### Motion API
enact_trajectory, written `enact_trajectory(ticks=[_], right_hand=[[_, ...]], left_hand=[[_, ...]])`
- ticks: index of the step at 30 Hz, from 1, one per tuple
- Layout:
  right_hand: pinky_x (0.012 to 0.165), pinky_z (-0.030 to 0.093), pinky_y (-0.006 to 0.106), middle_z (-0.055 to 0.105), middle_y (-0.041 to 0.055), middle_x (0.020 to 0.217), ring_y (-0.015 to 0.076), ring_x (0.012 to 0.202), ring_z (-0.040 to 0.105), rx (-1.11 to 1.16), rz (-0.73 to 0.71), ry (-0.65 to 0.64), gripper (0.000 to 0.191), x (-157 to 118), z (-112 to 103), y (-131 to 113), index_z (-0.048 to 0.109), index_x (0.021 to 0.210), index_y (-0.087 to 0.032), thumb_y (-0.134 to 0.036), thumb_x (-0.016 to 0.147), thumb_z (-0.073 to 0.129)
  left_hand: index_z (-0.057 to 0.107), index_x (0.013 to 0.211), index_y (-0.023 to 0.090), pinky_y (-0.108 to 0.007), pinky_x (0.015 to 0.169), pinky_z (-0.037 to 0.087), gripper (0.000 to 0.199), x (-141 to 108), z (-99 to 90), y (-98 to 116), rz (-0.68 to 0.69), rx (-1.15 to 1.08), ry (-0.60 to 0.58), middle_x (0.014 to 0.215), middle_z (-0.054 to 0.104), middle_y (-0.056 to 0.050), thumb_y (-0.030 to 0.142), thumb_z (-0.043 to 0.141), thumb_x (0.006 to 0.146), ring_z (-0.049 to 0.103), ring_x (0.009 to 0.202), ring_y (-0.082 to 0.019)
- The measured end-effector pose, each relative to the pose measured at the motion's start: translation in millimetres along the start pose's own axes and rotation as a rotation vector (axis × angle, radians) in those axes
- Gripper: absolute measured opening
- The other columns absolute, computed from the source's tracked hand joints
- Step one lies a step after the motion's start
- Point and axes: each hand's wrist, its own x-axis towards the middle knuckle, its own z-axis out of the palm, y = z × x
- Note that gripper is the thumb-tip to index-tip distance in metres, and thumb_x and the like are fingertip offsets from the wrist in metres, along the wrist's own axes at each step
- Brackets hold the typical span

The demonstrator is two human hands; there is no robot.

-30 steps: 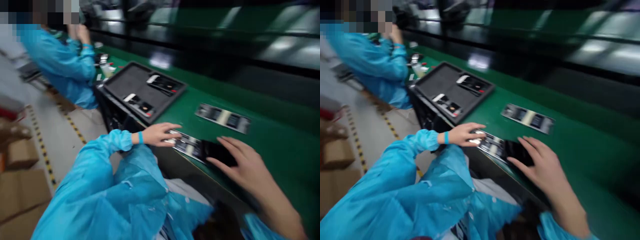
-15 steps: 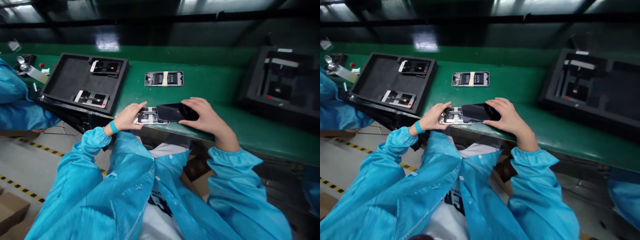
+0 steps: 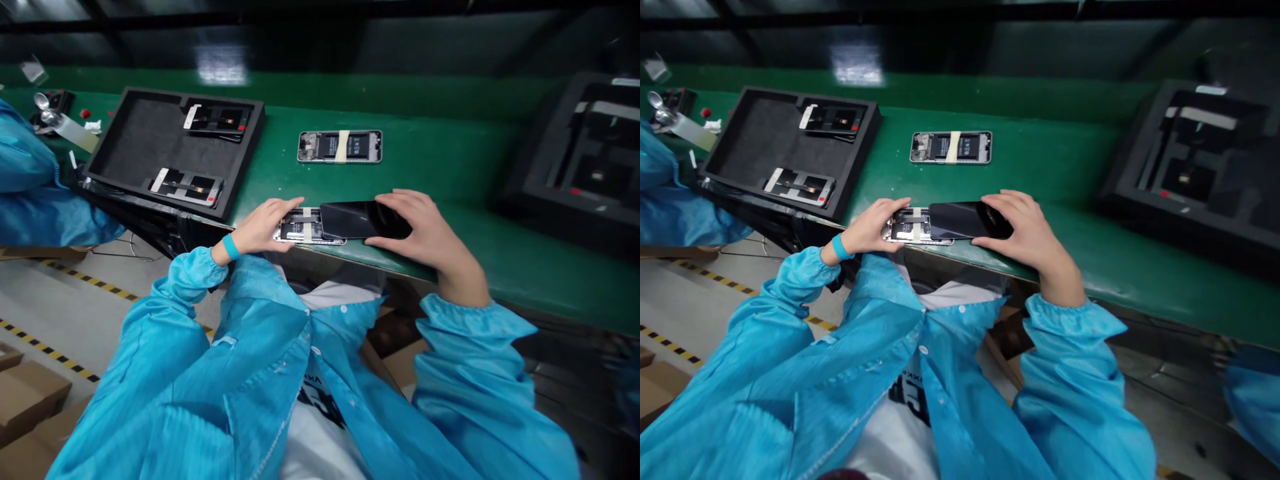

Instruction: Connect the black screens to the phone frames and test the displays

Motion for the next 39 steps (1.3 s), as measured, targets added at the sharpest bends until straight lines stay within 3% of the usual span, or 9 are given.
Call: enact_trajectory(ticks=[10, 14, 17, 23, 30, 39], right_hand=[[0.127, 0.038, 0.064, 0.06, 0.0179, 0.154, 0.0435, 0.148, 0.051, -0.038, -0.04, -0.026, 0.094, 0.9, -3.2, -6.1, 0.06, 0.156, -0.022, -0.087, 0.088, 0.065], [0.128, 0.034, 0.066, 0.052, 0.0154, 0.163, 0.0436, 0.154, 0.043, -0.119, -0.074, -0.003, 0.072, -10.6, -5.3, -10.4, 0.071, 0.144, -0.026, -0.079, 0.096, 0.061], [0.127, 0.036, 0.066, 0.054, 0.015, 0.16, 0.0425, 0.152, 0.046, -0.185, 0.019, 0.047, 0.065, -31.4, -14.5, -2.3, 0.072, 0.14, -0.026, -0.074, 0.098, 0.061], [0.125, 0.042, 0.064, 0.06, 0.0185, 0.15, 0.0418, 0.143, 0.053, -0.23, 0.26, 0.154, 0.088, -68.5, -34.3, 13.0, 0.059, 0.156, -0.023, -0.082, 0.091, 0.065], [0.127, 0.04, 0.064, 0.057, 0.0162, 0.156, 0.0412, 0.148, 0.051, -0.203, 0.291, 0.11, 0.094, -65.6, -33.8, 8.4, 0.051, 0.163, -0.025, -0.082, 0.09, 0.067], [0.125, 0.042, 0.064, 0.061, 0.0161, 0.153, 0.0404, 0.146, 0.052, -0.18, 0.276, 0.145, 0.086, -65.7, -35.2, 1.6, 0.058, 0.158, -0.024, -0.08, 0.092, 0.067]], left_hand=[[0.041, 0.164, 0.013, -0.056, 0.119, 0.048, 0.091, 0.3, -2.6, 1.7, -0.028, 0.069, -0.035, 0.152, 0.061, -0.021, 0.045, 0.075, 0.085, 0.057, 0.138, -0.038], [0.043, 0.162, 0.013, -0.054, 0.119, 0.049, 0.088, 0.2, -6.2, 4.8, -0.012, 0.09, -0.021, 0.152, 0.062, -0.02, 0.045, 0.074, 0.087, 0.058, 0.137, -0.037], [0.044, 0.162, 0.014, -0.053, 0.118, 0.05, 0.084, 0.0, -9.4, 7.1, -0.019, 0.108, -0.022, 0.151, 0.062, -0.019, 0.045, 0.073, 0.088, 0.059, 0.137, -0.036], [0.046, 0.16, 0.016, -0.054, 0.117, 0.05, 0.08, 0.6, -13.1, 9.5, -0.024, 0.115, -0.024, 0.149, 0.063, -0.019, 0.049, 0.071, 0.091, 0.06, 0.135, -0.037], [0.049, 0.158, 0.017, -0.053, 0.114, 0.052, 0.076, 1.5, -16.0, 13.4, -0.017, 0.124, -0.002, 0.146, 0.065, -0.018, 0.048, 0.073, 0.092, 0.062, 0.131, -0.036], [0.051, 0.156, 0.02, -0.048, 0.109, 0.054, 0.073, 2.7, -18.5, 14.6, -0.001, 0.123, 0.012, 0.144, 0.069, -0.015, 0.045, 0.076, 0.092, 0.066, 0.126, -0.033]])
